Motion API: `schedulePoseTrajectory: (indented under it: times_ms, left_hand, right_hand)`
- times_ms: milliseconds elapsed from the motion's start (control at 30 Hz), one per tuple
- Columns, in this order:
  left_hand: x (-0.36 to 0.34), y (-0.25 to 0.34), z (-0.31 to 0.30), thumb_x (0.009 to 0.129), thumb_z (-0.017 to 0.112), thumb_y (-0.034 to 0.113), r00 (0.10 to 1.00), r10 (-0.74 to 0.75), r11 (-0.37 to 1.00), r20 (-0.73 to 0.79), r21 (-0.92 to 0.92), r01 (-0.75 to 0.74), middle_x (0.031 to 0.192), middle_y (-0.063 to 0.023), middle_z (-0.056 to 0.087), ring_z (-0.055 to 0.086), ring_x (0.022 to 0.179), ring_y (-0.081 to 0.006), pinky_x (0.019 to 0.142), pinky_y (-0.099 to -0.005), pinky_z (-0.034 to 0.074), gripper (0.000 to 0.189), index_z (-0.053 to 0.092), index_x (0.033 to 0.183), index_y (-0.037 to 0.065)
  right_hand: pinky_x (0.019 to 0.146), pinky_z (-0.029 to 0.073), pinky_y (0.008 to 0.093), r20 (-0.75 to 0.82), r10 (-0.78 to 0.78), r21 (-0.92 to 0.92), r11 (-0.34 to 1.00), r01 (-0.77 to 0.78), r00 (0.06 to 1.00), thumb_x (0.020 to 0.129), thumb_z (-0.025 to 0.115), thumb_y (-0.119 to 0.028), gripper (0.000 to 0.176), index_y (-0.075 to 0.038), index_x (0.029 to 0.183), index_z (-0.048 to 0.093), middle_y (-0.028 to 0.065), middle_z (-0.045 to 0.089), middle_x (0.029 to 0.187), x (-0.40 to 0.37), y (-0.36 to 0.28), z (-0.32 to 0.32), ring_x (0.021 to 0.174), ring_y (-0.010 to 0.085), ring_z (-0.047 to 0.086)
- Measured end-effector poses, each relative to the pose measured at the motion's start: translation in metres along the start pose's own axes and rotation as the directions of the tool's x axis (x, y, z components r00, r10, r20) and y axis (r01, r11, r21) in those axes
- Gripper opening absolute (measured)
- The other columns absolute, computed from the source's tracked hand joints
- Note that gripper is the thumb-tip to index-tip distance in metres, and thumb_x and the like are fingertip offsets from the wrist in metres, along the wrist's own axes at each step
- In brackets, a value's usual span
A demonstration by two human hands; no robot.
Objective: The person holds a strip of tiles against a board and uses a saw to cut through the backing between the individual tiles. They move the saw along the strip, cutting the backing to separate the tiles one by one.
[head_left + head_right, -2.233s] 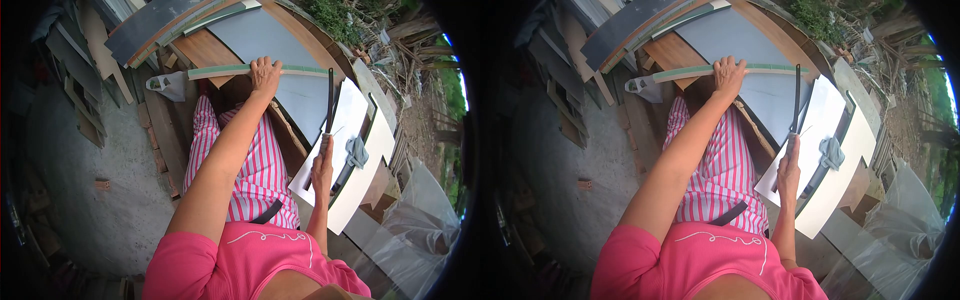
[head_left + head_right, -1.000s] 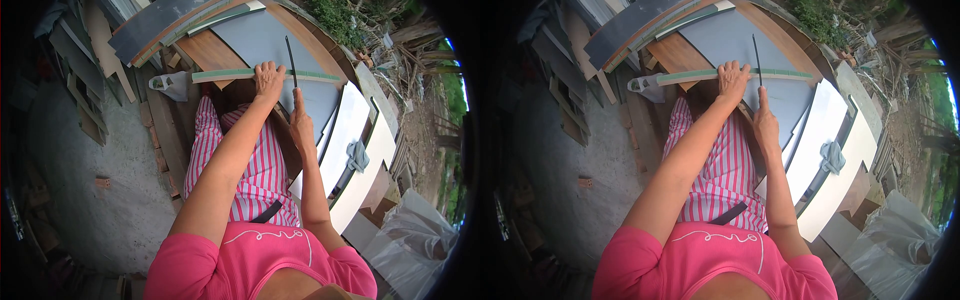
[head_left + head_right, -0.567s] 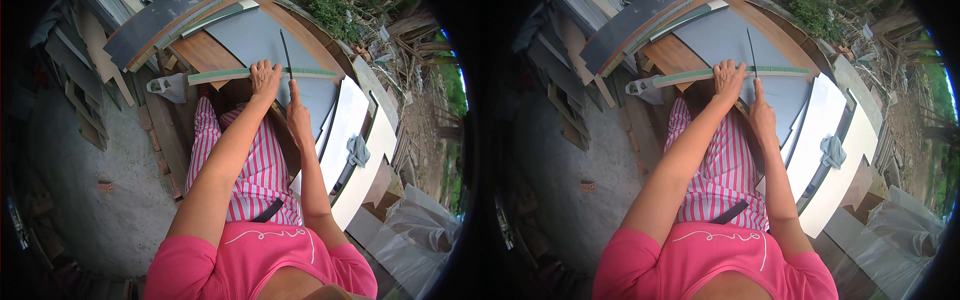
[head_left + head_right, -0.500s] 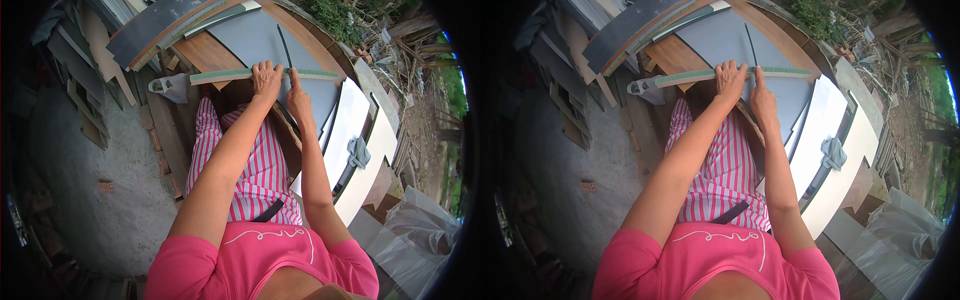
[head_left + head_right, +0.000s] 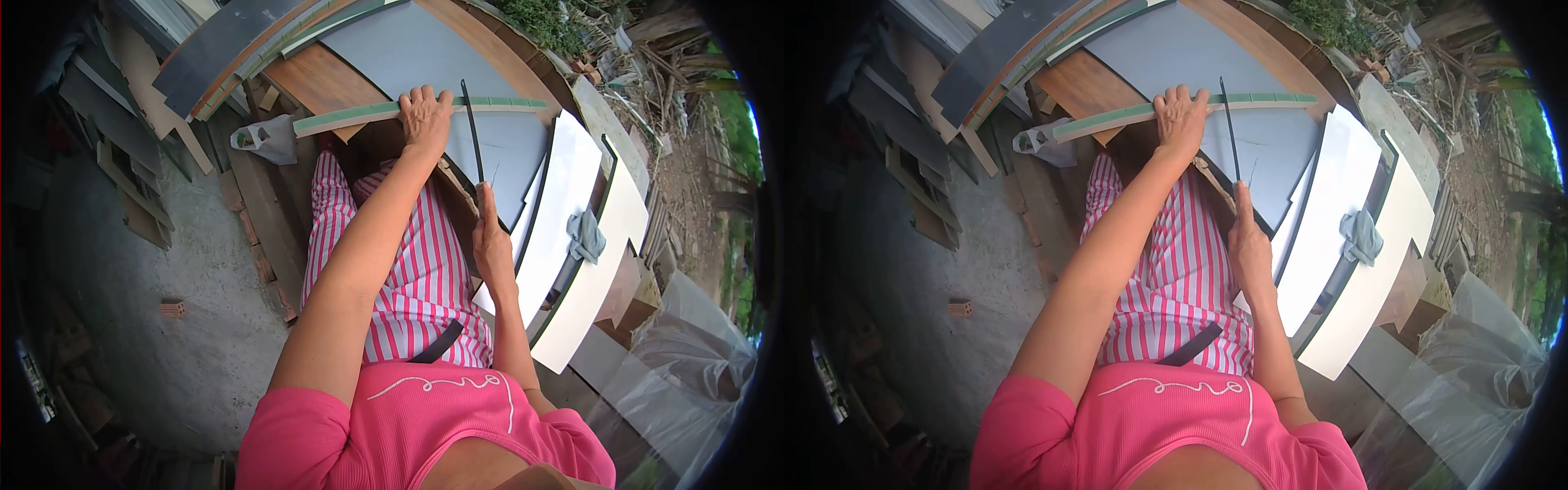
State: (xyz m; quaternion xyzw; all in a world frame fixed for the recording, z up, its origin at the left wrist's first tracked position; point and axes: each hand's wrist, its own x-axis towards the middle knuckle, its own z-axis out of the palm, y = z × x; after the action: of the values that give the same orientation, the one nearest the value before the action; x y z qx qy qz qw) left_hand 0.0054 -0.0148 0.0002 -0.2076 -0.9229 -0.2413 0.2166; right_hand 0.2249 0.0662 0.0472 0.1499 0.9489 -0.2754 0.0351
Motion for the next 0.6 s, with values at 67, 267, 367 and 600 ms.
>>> schedulePoseTrajectory:
  times_ms: [67, 267, 367, 600]
  left_hand:
    - [-0.001, 0.002, -0.004, 0.083, 0.064, 0.022, 1.0, 0.003, 1.0, 0.01, 0.011, -0.003, 0.09, -0.012, 0.056, 0.052, 0.091, -0.0288, 0.082, -0.0426, 0.035, 0.016, 0.06, 0.093, 0.01]
    - [0.001, -0.001, -0.002, 0.083, 0.064, 0.021, 1.0, -0.014, 0.999, 0.013, 0.036, 0.014, 0.091, -0.0122, 0.056, 0.052, 0.091, -0.029, 0.082, -0.0427, 0.035, 0.016, 0.06, 0.094, 0.01]
    - [0.002, 0.001, -0.002, 0.083, 0.065, 0.023, 1.0, -0.017, 0.999, 0.005, 0.027, 0.017, 0.09, -0.0123, 0.055, 0.052, 0.09, -0.0298, 0.08, -0.0432, 0.035, 0.017, 0.059, 0.094, 0.01]
    - [0.002, 0.001, -0.003, 0.083, 0.062, 0.02, 0.999, -0.018, 1.0, 0.037, 0.005, 0.018, 0.092, -0.0116, 0.056, 0.051, 0.094, -0.0275, 0.084, -0.0424, 0.035, 0.015, 0.061, 0.095, 0.01]
  right_hand:
    - [0.081, 0.052, 0.05, -0.006, -0.017, 0.002, 1.0, 0.017, 1.0, 0.091, 0.038, 0.002, 0.068, -0.019, 0.15, 0.013, 0.0168, 0.046, 0.139, 0.035, -0.01, -0.001, 0.097, 0.0433, 0.062]
    - [0.089, 0.046, 0.049, -0.024, -0.054, 0.015, 0.998, 0.055, 0.998, 0.087, 0.039, -0.001, 0.066, -0.017, 0.149, 0.02, 0.0167, 0.048, 0.137, 0.139, -0.043, -0.015, 0.101, 0.0438, 0.06]
    - [0.077, 0.048, 0.0492, -0.143, -0.175, 0.027, 0.983, 0.181, 0.974, 0.087, 0.041, -0.001, 0.066, -0.016, 0.148, 0.022, 0.0224, 0.058, 0.109, 0.133, -0.021, -0.001, 0.086, 0.0425, 0.062]
    - [0.082, 0.054, 0.047, -0.003, -0.016, 0.0, 1.0, 0.016, 1.0, 0.088, 0.041, 0.006, 0.073, -0.019, 0.151, 0.012, 0.0175, 0.045, 0.14, 0.005, 0.004, 0.005, 0.104, 0.0423, 0.061]
